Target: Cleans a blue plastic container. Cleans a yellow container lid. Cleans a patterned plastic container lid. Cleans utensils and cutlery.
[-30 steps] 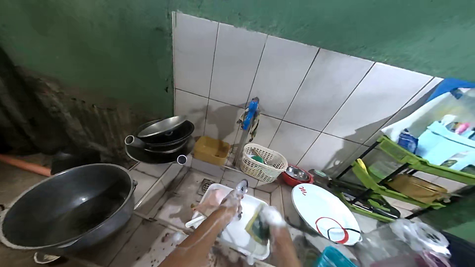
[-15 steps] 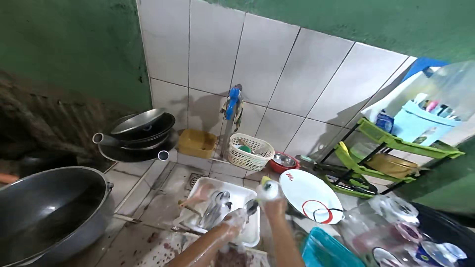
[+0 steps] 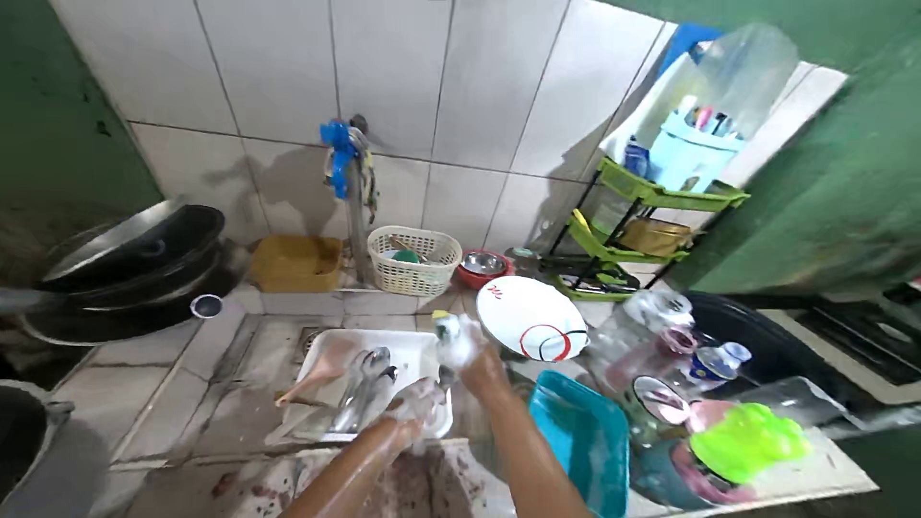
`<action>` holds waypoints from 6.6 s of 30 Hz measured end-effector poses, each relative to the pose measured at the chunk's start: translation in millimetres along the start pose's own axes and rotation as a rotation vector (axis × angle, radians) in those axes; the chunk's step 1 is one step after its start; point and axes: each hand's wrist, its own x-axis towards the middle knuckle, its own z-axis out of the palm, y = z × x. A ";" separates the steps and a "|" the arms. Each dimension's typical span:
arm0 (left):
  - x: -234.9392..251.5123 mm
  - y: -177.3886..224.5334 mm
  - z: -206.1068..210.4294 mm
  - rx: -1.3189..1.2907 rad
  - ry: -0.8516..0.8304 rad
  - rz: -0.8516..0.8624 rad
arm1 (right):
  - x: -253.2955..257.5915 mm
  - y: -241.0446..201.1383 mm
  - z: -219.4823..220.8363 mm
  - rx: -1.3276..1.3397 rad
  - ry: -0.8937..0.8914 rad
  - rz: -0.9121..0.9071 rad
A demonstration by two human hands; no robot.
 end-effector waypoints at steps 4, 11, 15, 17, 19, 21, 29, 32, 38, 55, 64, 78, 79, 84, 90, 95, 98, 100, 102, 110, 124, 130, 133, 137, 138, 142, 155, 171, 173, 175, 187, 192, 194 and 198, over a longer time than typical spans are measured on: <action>1.7 21.2 32.7 0.134 -0.297 0.017 | -5.5 59.8 -35.7 -0.060 0.420 0.021; 13.4 74.2 68.4 0.326 -0.389 0.016 | -30.6 67.1 -59.6 0.011 0.578 0.051; 57.4 8.7 25.7 0.249 0.020 0.049 | -41.9 85.0 -55.7 0.067 0.557 0.017; 71.8 -35.0 1.4 0.273 0.210 -0.030 | -45.4 90.5 -49.4 0.082 0.473 0.084; 81.5 -75.0 -10.6 0.384 0.219 -0.199 | -45.7 87.4 -36.9 0.107 0.375 0.177; 79.2 -93.8 -9.8 0.388 0.229 -0.308 | -51.3 81.0 -20.4 0.141 0.307 0.169; 86.5 -86.4 -6.1 0.437 0.059 -0.271 | -62.7 56.7 17.8 0.257 0.113 0.261; 92.6 -84.4 -10.7 0.331 0.120 -0.125 | -57.0 63.7 29.3 0.535 0.223 0.346; 42.7 -22.2 -1.3 -0.096 0.146 0.133 | -23.3 24.2 58.1 0.915 0.311 0.310; -2.4 -10.1 -2.2 -0.159 0.161 0.135 | -8.3 -14.3 68.1 0.710 0.343 0.169; -13.0 12.5 14.6 -0.161 -0.036 0.154 | -33.5 35.1 -10.1 0.202 0.300 0.025; 46.2 62.9 78.1 0.282 -0.108 0.146 | -66.9 114.4 -50.2 0.014 0.816 -0.022; 59.2 42.5 64.8 0.261 0.005 0.147 | -69.9 117.5 -46.3 0.059 0.812 -0.004; 86.2 -75.0 -13.0 0.385 0.280 -0.171 | -80.6 110.2 -35.0 0.163 0.752 0.097; 89.6 -102.1 -22.1 0.404 0.307 -0.418 | -81.7 85.9 1.0 0.179 0.460 0.086; 100.1 -96.4 -25.1 0.534 0.189 -0.360 | -84.3 48.6 27.3 0.167 0.188 0.128; 95.6 -90.8 -21.2 0.606 0.053 -0.324 | -83.2 42.8 38.9 0.126 0.102 0.139; 89.8 -90.9 -19.8 0.528 0.053 -0.304 | -82.2 43.3 41.9 0.177 0.124 0.157; 84.5 -97.6 -19.6 0.413 0.094 -0.227 | -77.0 49.1 45.7 0.297 0.215 0.174; 28.1 -22.8 2.6 0.053 0.193 0.105 | -9.7 0.1 64.9 0.700 0.323 0.377; -4.4 -33.4 -1.4 -0.242 0.350 0.364 | 20.2 4.7 34.7 1.118 0.333 0.353; -9.3 -26.2 0.1 -1.122 -0.049 0.247 | -19.5 -4.4 66.8 1.747 0.025 0.083; -14.4 -39.8 7.6 -1.009 0.053 0.303 | -21.0 -14.8 62.9 1.307 0.138 0.137; -22.0 -29.1 13.3 -0.777 0.087 0.172 | -16.5 -9.4 46.6 0.662 0.232 0.147; -21.4 -21.0 14.5 -0.770 0.061 0.127 | -12.7 -7.5 42.4 0.596 0.274 0.130; -29.9 -9.6 15.4 -0.811 -0.006 -0.030 | 8.4 9.9 19.6 0.412 0.469 0.050; -37.4 -36.6 5.0 -0.781 0.087 0.151 | -6.8 -22.5 37.2 0.457 0.111 0.015; -57.4 -8.6 -12.0 -0.828 0.153 0.075 | -4.4 -2.8 27.3 0.821 0.187 0.146; -48.5 -22.5 -9.2 -0.899 0.126 0.108 | -16.9 -23.7 32.4 0.709 0.058 0.148; -45.2 -33.9 -8.1 -0.924 0.083 0.142 | -8.4 -22.8 30.1 0.504 0.090 0.055; -58.0 -30.7 -13.7 -0.832 0.181 0.103 | 7.4 -7.3 40.6 0.610 0.135 0.219; -50.3 -30.4 -6.3 -0.181 0.388 0.069 | -2.2 -12.5 39.8 0.545 0.160 0.093; -48.7 -28.3 -6.6 -0.038 0.388 0.071 | -0.5 -8.8 39.2 0.526 0.157 0.061; -50.8 -23.2 -9.4 -0.030 0.381 0.077 | -4.4 -14.3 36.5 0.431 0.151 0.032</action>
